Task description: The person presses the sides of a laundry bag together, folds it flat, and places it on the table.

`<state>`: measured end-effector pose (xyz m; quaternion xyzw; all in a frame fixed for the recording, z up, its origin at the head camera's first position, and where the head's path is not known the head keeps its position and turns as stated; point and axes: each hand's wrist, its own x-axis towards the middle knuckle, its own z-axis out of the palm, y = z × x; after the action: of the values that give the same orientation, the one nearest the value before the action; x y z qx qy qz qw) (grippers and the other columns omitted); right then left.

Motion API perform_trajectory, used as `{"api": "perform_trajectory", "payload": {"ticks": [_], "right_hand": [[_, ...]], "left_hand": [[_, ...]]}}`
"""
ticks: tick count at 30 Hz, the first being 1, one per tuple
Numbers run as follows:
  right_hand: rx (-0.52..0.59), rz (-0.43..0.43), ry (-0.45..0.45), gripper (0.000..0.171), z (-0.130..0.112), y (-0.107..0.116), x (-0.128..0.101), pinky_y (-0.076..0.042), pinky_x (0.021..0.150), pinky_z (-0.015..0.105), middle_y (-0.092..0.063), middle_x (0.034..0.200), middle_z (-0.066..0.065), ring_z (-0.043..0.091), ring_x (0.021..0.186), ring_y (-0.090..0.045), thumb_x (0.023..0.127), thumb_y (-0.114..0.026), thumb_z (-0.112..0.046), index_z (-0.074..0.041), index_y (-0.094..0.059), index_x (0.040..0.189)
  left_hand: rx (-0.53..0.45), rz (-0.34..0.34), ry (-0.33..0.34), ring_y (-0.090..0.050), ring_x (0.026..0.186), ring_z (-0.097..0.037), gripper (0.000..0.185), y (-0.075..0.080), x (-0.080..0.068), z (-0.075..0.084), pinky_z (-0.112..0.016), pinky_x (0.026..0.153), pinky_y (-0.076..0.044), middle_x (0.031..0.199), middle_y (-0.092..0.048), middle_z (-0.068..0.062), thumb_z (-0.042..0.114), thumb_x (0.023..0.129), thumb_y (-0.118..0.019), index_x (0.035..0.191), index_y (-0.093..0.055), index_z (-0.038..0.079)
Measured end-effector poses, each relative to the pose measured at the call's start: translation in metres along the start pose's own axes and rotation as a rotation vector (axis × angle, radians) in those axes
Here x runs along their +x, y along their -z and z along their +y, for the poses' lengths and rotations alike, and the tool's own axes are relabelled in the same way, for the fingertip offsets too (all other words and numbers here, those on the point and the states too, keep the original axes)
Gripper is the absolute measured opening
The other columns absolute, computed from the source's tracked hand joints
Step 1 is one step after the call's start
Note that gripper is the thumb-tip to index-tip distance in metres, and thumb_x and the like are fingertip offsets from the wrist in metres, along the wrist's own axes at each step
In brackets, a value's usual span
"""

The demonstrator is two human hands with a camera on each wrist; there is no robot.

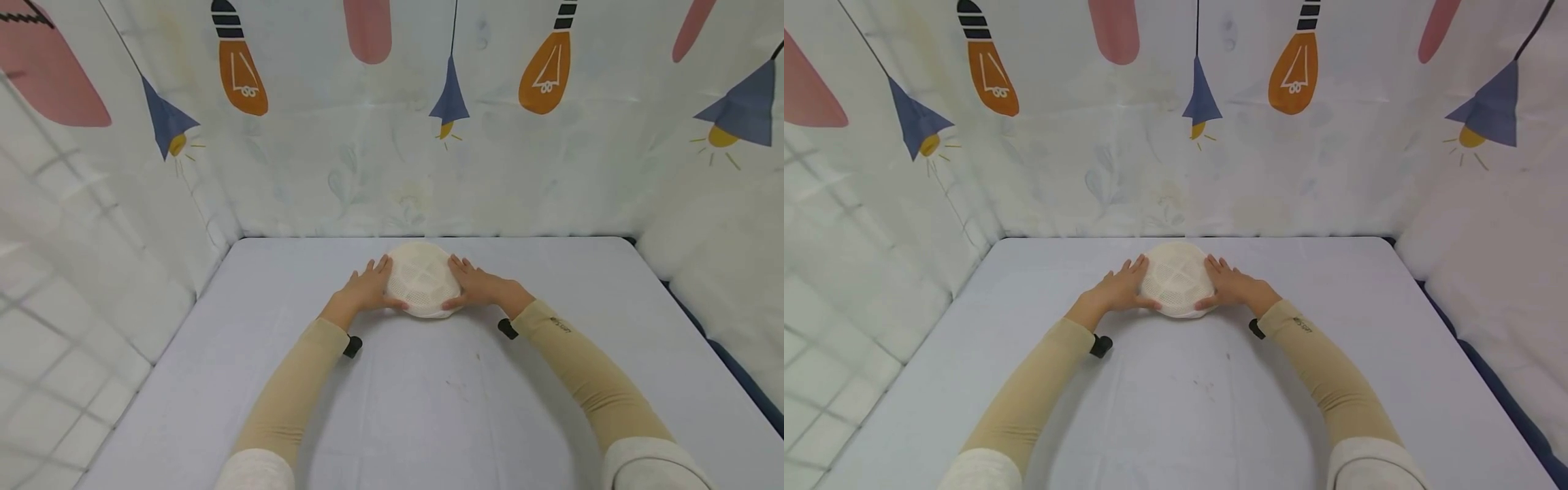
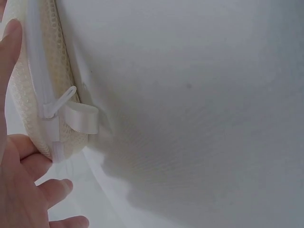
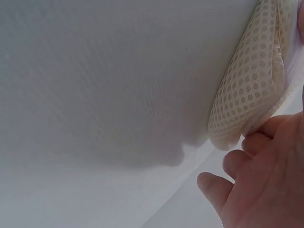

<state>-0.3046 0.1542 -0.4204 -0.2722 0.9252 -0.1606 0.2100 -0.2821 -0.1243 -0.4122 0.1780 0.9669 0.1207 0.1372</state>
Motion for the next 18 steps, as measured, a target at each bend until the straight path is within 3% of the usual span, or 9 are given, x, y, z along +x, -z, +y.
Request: {"api": "perform_trajectory", "payload": {"ticks": [18], "right_hand": [[0.031, 0.03, 0.051, 0.105, -0.0004, 0.0046, -0.0057, -0.006, 0.12, 0.064, 0.009, 0.167, 0.027, 0.05, 0.152, 0.007, 0.1, -0.064, -0.05, 0.006, 0.0, 0.161]], "left_hand": [[0.038, 0.026, -0.042, -0.005, 0.155, -0.041, 0.107, -0.003, -0.004, -0.007, -0.067, 0.119, -0.014, 0.171, -0.003, -0.015, 0.067, 0.094, -0.06, 0.165, -0.008, 0.005]]}}
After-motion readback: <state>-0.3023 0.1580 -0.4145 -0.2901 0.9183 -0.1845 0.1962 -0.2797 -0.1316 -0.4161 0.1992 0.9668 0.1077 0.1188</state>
